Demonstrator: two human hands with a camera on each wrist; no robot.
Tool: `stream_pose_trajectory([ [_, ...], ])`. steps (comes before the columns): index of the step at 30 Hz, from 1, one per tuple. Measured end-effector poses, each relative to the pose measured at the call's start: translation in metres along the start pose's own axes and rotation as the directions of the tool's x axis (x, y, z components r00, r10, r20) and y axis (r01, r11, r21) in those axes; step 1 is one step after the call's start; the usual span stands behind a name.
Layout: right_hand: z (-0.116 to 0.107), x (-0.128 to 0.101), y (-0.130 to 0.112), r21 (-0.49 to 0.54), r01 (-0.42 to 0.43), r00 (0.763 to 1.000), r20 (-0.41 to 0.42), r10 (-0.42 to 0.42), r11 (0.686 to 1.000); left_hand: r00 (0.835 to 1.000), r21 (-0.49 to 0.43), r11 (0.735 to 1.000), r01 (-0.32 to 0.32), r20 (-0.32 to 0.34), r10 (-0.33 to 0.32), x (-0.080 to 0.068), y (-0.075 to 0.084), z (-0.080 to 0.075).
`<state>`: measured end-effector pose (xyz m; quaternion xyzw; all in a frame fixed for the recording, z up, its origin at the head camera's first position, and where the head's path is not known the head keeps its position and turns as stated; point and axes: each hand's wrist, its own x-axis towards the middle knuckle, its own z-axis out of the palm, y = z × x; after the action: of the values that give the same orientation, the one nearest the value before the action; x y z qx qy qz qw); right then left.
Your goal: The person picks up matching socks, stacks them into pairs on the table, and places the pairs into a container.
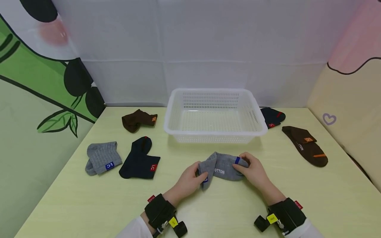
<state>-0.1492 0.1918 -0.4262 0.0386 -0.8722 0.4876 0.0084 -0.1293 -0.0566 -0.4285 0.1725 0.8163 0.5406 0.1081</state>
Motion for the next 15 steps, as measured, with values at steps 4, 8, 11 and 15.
stream_pose_trajectory([
  [4, -0.0016, 0.0012, -0.0004, 0.250, -0.114, 0.992, -0.022, 0.123, 0.962, 0.996, -0.040, 0.999, 0.009, -0.084, -0.012, 0.0016, -0.0010, 0.0005],
  [8, -0.0022, 0.0024, -0.0010, 0.428, -0.181, 0.976, -0.035, 0.217, 0.885, 0.986, -0.077, 0.997, 0.017, -0.163, -0.029, 0.0031, -0.0019, 0.0007],
  [11, -0.0021, 0.0029, -0.0013, 0.488, -0.192, 0.966, -0.059, 0.252, 0.851, 0.978, -0.102, 0.995, 0.011, -0.208, -0.032, 0.0039, -0.0030, 0.0007],
  [15, -0.0026, 0.0035, -0.0011, 0.491, -0.202, 0.958, -0.083, 0.276, 0.847, 0.968, -0.101, 0.995, -0.001, -0.250, -0.024, 0.0052, -0.0052, -0.0006],
])
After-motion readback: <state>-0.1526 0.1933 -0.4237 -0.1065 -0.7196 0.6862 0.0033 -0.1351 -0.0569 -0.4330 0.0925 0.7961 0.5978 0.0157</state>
